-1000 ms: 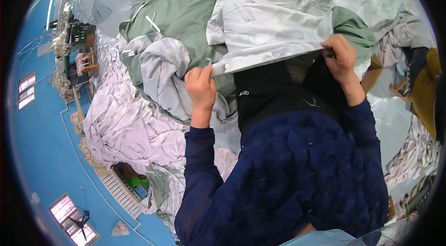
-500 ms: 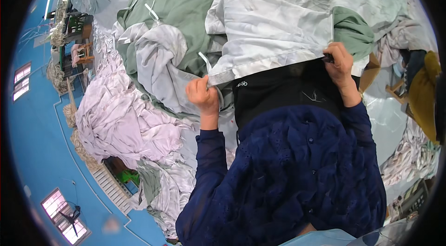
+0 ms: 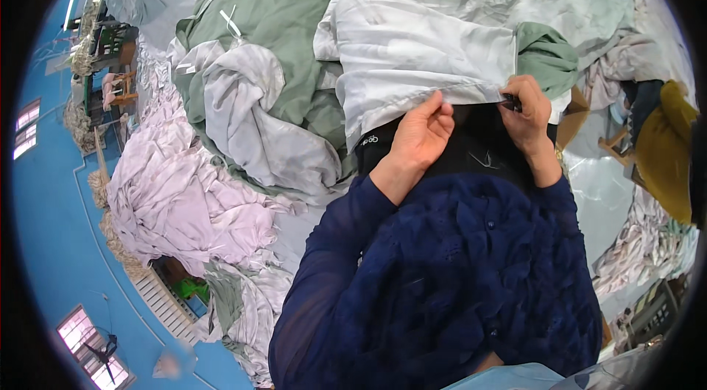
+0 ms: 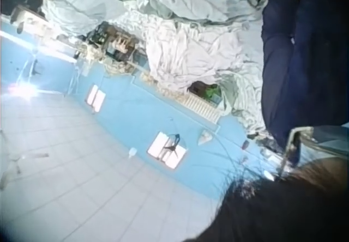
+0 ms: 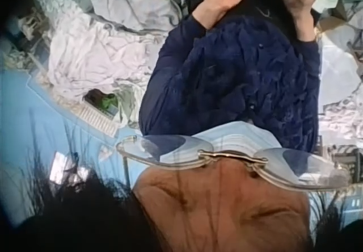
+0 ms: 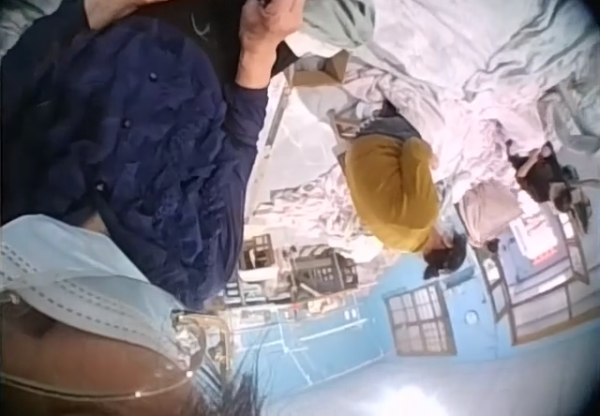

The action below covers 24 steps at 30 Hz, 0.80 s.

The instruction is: Inspecting textile covers and trimming loose threads using a pair of nippers.

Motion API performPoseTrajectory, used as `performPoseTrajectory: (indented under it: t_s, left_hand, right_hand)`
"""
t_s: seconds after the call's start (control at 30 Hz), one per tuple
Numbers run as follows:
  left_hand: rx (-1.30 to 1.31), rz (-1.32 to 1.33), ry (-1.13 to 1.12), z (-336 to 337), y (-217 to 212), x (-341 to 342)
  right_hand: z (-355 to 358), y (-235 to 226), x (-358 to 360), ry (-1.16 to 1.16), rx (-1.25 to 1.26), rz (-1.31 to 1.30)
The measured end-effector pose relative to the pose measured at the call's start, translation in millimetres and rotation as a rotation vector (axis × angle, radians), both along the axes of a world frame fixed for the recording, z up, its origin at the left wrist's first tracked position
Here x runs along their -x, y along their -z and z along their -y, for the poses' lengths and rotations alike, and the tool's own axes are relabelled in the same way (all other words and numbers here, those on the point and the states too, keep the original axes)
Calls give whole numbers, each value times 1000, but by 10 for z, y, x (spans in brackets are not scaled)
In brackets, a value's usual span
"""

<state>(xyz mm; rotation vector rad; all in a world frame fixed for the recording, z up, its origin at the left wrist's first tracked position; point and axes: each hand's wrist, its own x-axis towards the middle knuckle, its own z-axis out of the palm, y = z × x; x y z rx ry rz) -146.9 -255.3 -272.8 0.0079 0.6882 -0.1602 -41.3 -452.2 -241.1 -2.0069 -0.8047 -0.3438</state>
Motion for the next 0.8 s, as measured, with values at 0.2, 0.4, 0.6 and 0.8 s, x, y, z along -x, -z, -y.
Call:
performPoseTrajectory:
  t_s: [0.2, 0.4, 0.6, 0.8]
  left_hand:
    - [-686, -27, 64, 110, -424, -21]
    - [-786, 168, 32, 204, -463, -7]
    - [-818, 194, 43, 154, -424, 74]
    - [-803, 150, 75, 148, -447, 53]
  right_hand:
    - [-108, -217, 110, -167, -6, -508]
    - [-533, -215, 130, -261, -39, -464]
    - [-603, -172, 174, -225, -9, -185]
    - [-492, -84, 42, -63, -17, -176]
